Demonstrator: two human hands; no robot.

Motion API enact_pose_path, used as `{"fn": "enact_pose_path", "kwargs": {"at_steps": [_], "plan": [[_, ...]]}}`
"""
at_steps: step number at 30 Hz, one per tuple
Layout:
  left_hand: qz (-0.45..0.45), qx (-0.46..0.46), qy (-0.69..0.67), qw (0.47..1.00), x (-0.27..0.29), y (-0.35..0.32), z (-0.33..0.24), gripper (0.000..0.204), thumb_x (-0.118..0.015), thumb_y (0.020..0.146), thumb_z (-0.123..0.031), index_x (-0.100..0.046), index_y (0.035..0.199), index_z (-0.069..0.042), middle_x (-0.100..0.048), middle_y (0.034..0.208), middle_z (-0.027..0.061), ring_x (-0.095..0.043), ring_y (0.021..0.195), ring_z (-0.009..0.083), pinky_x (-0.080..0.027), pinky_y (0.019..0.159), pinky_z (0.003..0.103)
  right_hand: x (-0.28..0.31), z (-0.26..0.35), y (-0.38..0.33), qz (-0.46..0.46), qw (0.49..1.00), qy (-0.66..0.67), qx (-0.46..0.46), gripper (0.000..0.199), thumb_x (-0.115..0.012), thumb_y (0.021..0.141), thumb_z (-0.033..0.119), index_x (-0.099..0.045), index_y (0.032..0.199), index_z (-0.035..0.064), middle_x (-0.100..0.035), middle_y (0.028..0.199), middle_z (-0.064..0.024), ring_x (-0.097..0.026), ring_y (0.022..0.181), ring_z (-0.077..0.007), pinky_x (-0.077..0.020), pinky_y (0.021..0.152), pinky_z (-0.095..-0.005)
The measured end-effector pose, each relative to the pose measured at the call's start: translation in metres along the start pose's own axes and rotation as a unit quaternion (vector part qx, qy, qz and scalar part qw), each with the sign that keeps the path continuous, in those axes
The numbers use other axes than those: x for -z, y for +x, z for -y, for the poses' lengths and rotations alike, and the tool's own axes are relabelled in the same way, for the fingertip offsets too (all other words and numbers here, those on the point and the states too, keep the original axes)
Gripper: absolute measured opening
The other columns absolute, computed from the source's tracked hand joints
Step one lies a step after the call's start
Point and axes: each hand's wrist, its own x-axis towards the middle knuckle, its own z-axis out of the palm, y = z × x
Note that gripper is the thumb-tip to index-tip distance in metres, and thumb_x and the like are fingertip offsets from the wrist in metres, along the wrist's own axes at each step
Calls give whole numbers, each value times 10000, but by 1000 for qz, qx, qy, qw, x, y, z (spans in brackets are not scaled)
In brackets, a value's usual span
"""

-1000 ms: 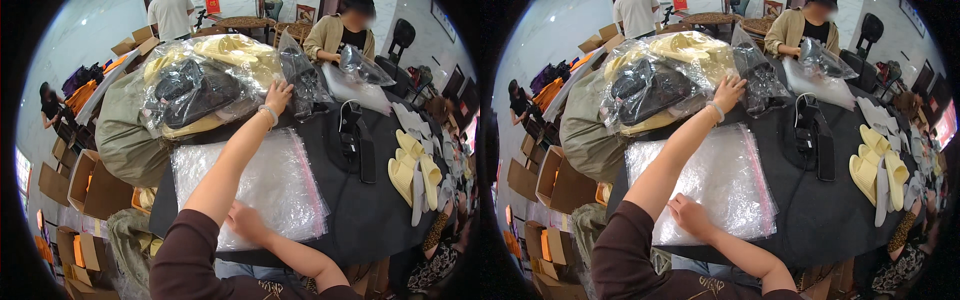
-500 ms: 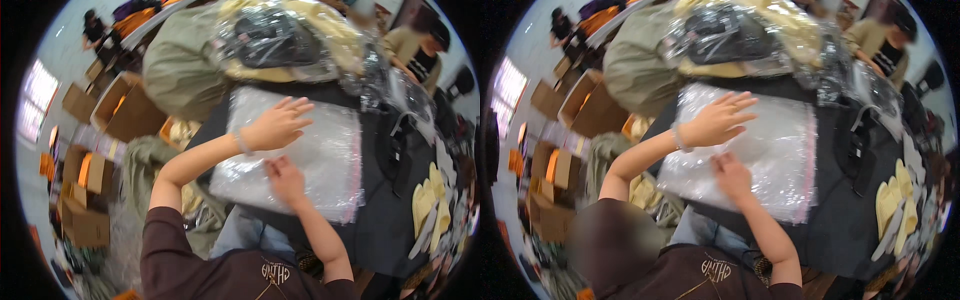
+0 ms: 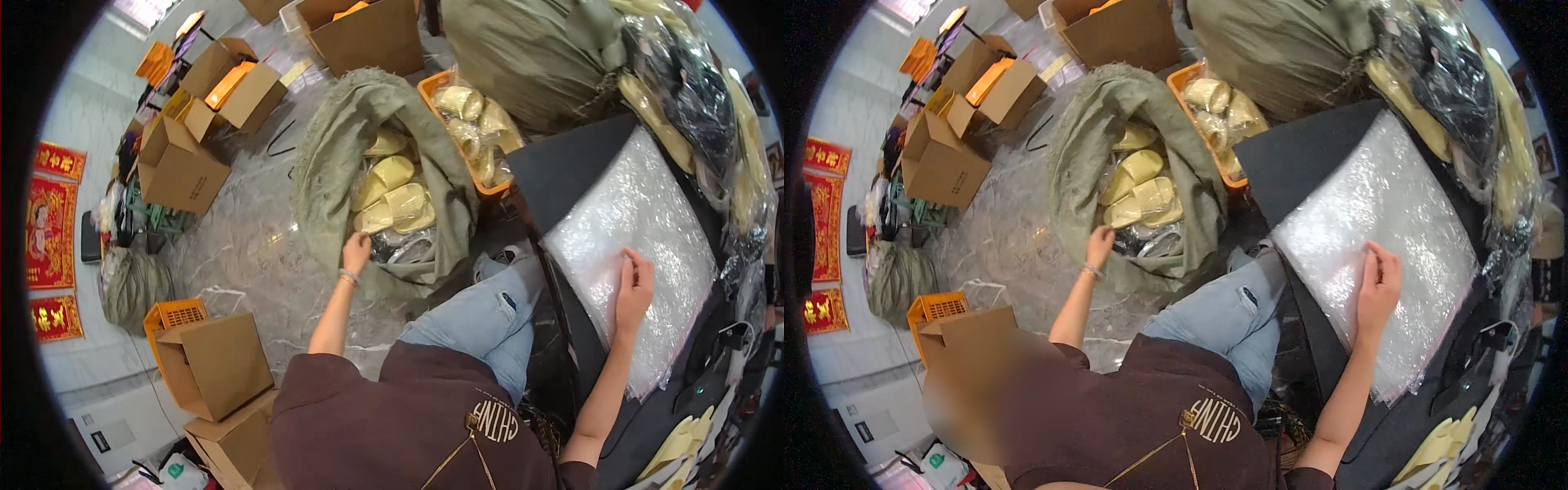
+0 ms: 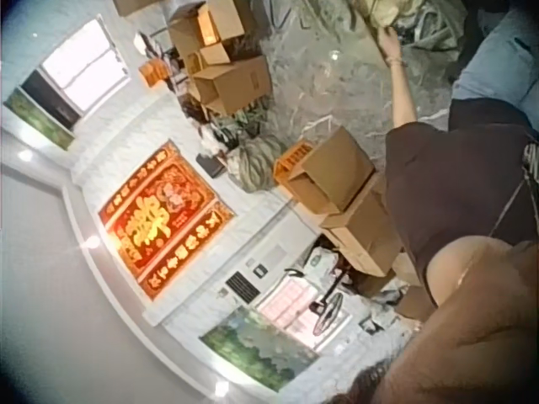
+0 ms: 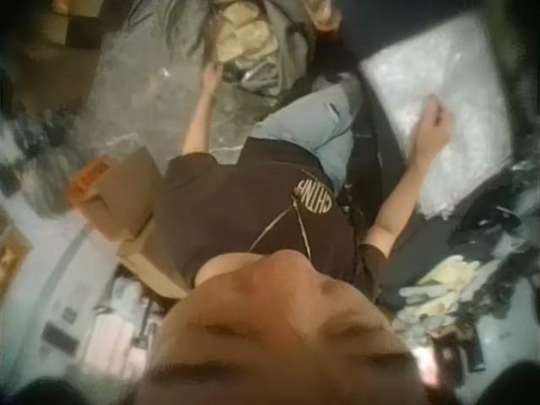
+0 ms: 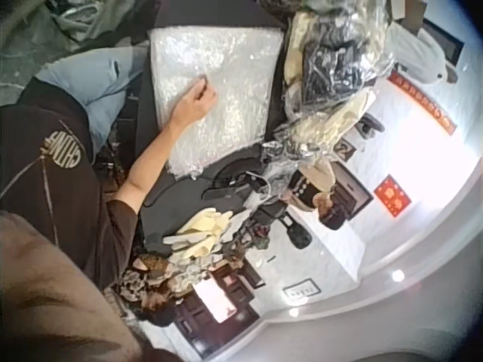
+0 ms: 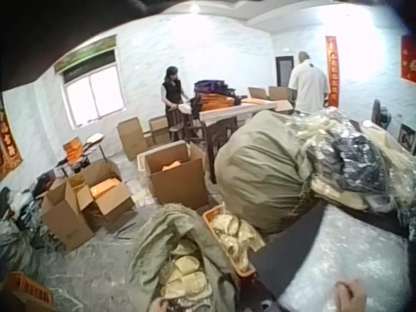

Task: The person repeatedly picks up pairs of slippers from a large sack and places them onto a table. The slippers are handled one pair at a time, often being placed on top of bubble wrap or plastic packaging. The person arranges the slippers on the table surface throughout the clip.

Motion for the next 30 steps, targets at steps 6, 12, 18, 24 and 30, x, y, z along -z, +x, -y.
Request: {"fn": "enact_pose_path", "kwargs": {"at_steps": [6,12,18,24,30], "plan": [[72,401,-357,840,-109,-12,66,358,-690,813,-270,-622,1080,-42,-661,940,100,-637,822,249,-506,727,352,-5,6,0,2,999,-35,-10,186,-529,914,77,-655,1049,55,-546,874,-5,-449,693,-98,-372,619,-235],[9,438,-343,831,-168,11,92,739,-758,716,-482,-508,1216,1,-572,1145,139,-538,1036,288,-436,885,430,-8,12,3,-5,998,-59,-17,182,-527,915,80,-649,1047,45,-544,875,-4,-439,694,-94,-359,618,-229],[94,471,-487,730,-158,53,87,1210,-684,602,-738,-178,1475,-70,-135,1543,138,-130,1412,233,-306,1002,433,-15,12,3,-14,996,-76,-47,183,-524,911,68,-643,1047,36,-543,879,-8,-440,703,-99,-355,625,-225],[-9,531,-454,715,-139,69,53,897,-669,620,-749,-548,1210,-85,-607,1104,61,-565,948,131,-405,794,322,-12,10,5,-2,996,-73,-45,175,-524,907,64,-642,1034,34,-532,868,-10,-436,708,-100,-351,624,-224],[-162,496,-529,670,-149,77,-6,875,-739,666,-611,-474,1276,-42,-550,1202,133,-548,1056,257,-462,864,403,-12,10,4,-10,996,-74,-56,170,-529,905,63,-638,1030,27,-512,856,-13,-432,710,-101,-350,623,-223]]}}
